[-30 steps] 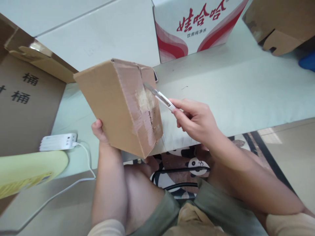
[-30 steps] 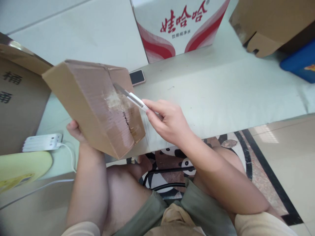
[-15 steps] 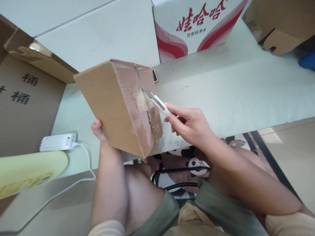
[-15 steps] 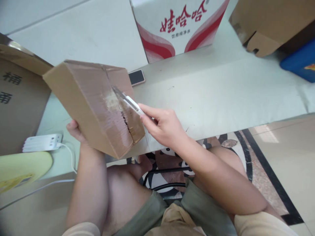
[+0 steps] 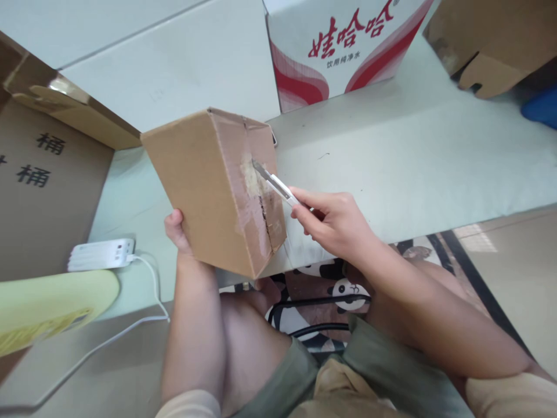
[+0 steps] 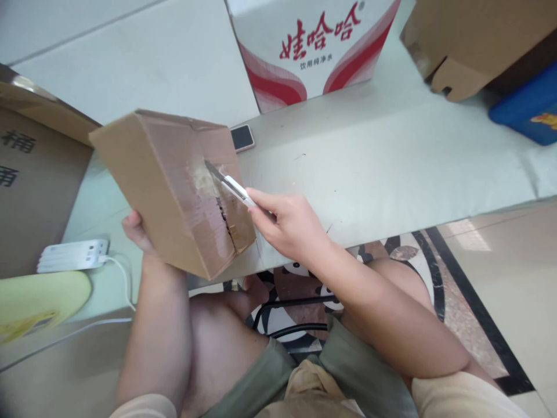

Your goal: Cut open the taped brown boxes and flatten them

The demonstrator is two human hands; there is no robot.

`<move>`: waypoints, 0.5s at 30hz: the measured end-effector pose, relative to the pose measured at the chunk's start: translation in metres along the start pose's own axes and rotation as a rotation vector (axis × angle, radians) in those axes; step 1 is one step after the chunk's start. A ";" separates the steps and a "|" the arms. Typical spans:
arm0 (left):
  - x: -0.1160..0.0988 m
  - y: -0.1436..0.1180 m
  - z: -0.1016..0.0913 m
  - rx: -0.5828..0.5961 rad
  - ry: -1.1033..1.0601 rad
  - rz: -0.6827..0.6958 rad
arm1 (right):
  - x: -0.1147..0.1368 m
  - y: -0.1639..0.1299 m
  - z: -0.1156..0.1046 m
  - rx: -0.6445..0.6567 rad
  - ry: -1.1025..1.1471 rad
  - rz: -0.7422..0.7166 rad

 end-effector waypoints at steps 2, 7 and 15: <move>0.000 -0.001 0.002 0.011 -0.022 -0.020 | 0.001 0.000 -0.001 0.010 -0.020 0.003; -0.001 0.000 0.003 -0.005 -0.051 0.011 | 0.003 -0.002 -0.002 0.026 -0.048 0.018; -0.002 -0.003 0.009 -0.031 -0.043 0.060 | -0.004 0.001 0.001 0.067 0.047 0.077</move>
Point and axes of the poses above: each hand's wrist, its own y-axis towards the middle knuckle, its own z-axis out of the palm, x = y × z, the point moved 4 cm from there along y, towards the middle knuckle, and after that the axes turned 10 degrees about z, right-handed, at the moved point
